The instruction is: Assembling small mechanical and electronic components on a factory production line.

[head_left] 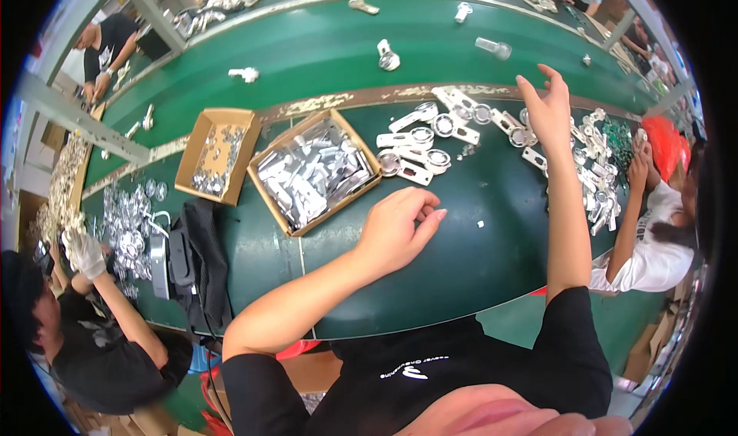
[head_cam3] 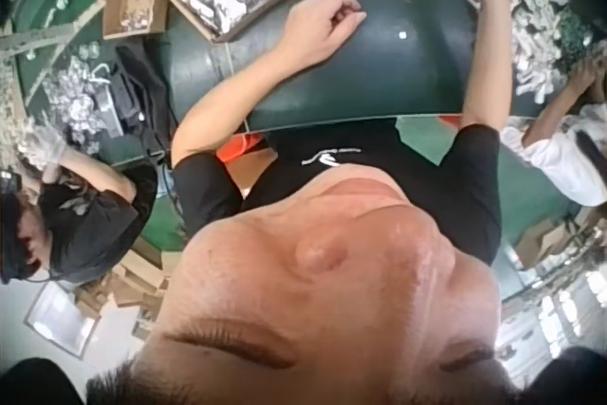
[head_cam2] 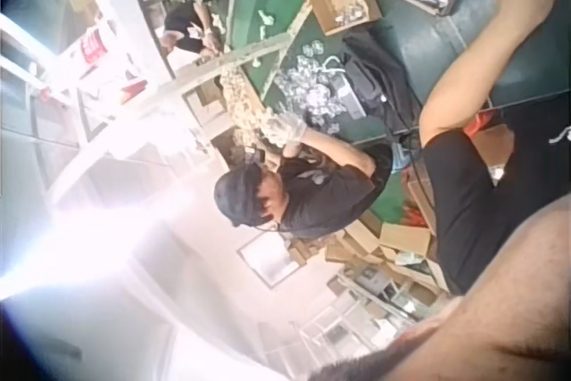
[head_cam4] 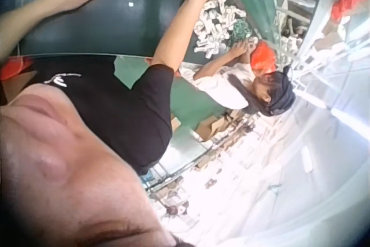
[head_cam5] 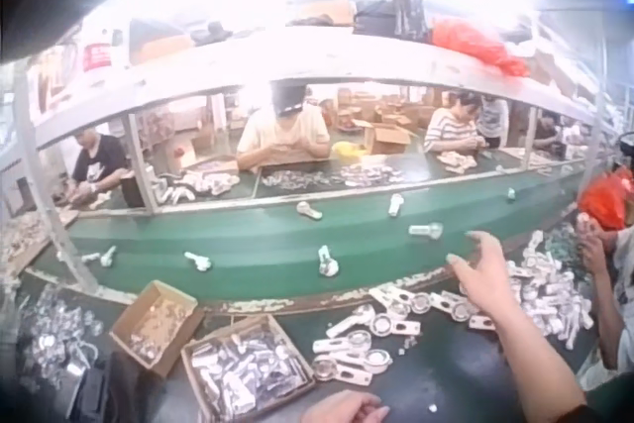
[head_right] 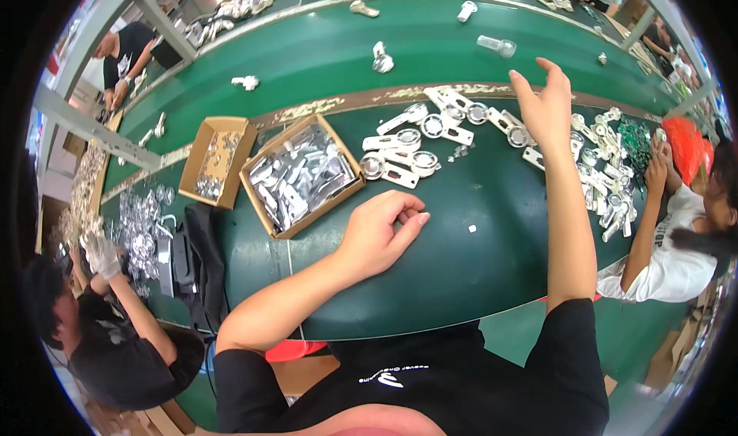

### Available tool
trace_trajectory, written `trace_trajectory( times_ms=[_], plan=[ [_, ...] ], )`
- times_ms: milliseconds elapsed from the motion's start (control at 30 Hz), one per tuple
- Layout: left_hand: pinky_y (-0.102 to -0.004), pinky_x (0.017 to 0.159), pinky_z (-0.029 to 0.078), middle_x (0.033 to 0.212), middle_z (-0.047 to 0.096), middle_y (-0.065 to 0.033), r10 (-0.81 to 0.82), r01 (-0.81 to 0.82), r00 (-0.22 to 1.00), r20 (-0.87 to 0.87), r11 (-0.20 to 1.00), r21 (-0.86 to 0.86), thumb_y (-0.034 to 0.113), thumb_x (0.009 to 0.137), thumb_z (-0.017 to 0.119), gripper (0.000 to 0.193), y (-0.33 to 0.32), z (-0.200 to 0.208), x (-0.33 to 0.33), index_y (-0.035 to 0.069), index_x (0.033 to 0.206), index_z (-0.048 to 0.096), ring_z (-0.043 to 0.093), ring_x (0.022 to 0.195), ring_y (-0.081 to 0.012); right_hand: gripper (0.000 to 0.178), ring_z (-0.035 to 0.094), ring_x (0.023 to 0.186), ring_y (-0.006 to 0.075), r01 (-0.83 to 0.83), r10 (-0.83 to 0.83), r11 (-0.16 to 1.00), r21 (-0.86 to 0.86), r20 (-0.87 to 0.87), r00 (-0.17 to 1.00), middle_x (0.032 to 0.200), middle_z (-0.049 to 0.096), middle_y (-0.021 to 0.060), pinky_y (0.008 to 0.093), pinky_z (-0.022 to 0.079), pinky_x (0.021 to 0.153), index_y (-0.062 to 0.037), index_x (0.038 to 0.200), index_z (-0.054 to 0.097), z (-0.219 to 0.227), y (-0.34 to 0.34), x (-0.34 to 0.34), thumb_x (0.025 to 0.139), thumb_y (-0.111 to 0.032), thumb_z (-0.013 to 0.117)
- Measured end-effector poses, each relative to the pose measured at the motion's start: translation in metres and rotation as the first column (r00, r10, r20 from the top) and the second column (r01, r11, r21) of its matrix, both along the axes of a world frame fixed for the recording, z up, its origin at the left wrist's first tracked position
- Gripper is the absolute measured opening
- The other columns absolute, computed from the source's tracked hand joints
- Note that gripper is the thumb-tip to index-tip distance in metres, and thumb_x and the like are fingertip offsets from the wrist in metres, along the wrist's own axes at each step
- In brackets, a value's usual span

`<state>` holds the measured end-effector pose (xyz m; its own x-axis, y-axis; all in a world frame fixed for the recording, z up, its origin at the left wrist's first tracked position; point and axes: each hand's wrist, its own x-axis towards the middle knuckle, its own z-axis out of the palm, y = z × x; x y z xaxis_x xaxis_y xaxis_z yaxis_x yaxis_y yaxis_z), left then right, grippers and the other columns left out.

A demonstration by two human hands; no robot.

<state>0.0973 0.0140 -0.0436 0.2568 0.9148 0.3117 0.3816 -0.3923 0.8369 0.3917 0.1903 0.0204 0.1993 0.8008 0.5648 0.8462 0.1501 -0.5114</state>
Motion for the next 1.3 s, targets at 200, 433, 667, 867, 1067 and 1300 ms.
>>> trace_trajectory(
  times_ms=[200,433,667,867,1067,1300],
  plan=[
    [-0.0363,0.073,0.056,0.089,0.069,-0.0081,-0.022,0.023,1.0,-0.021,0.996,0.082,0.013,0.095,0.076,0.015,0.001,-0.001,-0.004,0.002,0.103,0.069,0.07,0.079,-0.0221,0.053,0.055,0.134,0.0419,-0.23,0.233,0.972,-0.037,0.122,0.965,0.139,0.061,0.024,0.0474,0.045,0.113,-0.0014,0.137,0.061,-0.02,0.005,-0.033,0.093,-0.028,0.076],
    [-0.0372,0.073,0.056,0.089,0.068,-0.0091,-0.049,0.054,0.998,-0.041,0.992,0.111,0.011,0.094,0.076,0.014,0.002,-0.004,-0.002,0.003,0.102,0.068,0.07,0.081,-0.0243,0.063,0.049,0.14,0.0492,-0.488,0.465,0.871,-0.059,0.424,0.777,0.155,0.046,0.0288,0.0514,0.044,0.118,-0.0047,0.144,0.055,-0.015,0.055,-0.125,0.082,0.006,0.064],
    [-0.039,0.071,0.057,0.089,0.068,-0.0101,-0.055,0.063,0.996,-0.063,0.989,0.131,0.003,0.09,0.071,0.011,0.001,-0.001,0.0,0.003,0.101,0.068,0.07,0.083,-0.0274,0.035,0.062,0.125,0.0385,-0.469,0.623,0.773,-0.428,0.651,0.432,0.144,0.059,0.0166,0.0456,0.057,0.103,-0.0076,0.13,0.066,-0.037,0.12,-0.167,0.095,-0.007,0.06],
    [-0.0401,0.071,0.057,0.088,0.068,-0.0105,-0.054,0.06,0.997,-0.052,0.991,0.122,0.001,0.089,0.07,0.013,0.002,-0.002,-0.002,0.003,0.101,0.068,0.07,0.083,-0.0288,0.027,0.066,0.12,0.0375,-0.457,0.668,0.74,-0.494,0.618,0.414,0.123,0.07,0.0157,0.047,0.057,0.101,-0.0069,0.118,0.07,-0.027,0.133,-0.173,0.091,-0.006,0.066],
    [-0.0399,0.071,0.057,0.088,0.068,-0.0104,-0.05,0.057,0.998,-0.05,0.987,0.15,0.001,0.088,0.07,0.012,0.002,-0.001,-0.003,0.003,0.1,0.067,0.069,0.083,-0.0287,0.032,0.068,0.112,0.0408,-0.583,0.593,0.8,-0.143,0.333,0.733,0.116,0.073,0.019,0.0494,0.055,0.099,-0.0058,0.123,0.069,0.013,0.089,-0.15,0.093,-0.017,0.068],
    [-0.041,0.07,0.055,0.087,0.067,-0.0105,-0.059,0.075,0.995,-0.086,0.978,0.193,0.001,0.087,0.072,0.014,-0.001,-0.001,0.001,0.003,0.1,0.067,0.068,0.081,-0.0298,0.026,0.067,0.09,0.0082,-0.607,0.536,0.789,-0.089,-0.382,0.753,0.099,0.075,0.0034,0.0274,0.055,0.08,-0.0006,0.12,0.071,0.047,-0.035,-0.079,0.099,-0.017,0.07]
  ],
)
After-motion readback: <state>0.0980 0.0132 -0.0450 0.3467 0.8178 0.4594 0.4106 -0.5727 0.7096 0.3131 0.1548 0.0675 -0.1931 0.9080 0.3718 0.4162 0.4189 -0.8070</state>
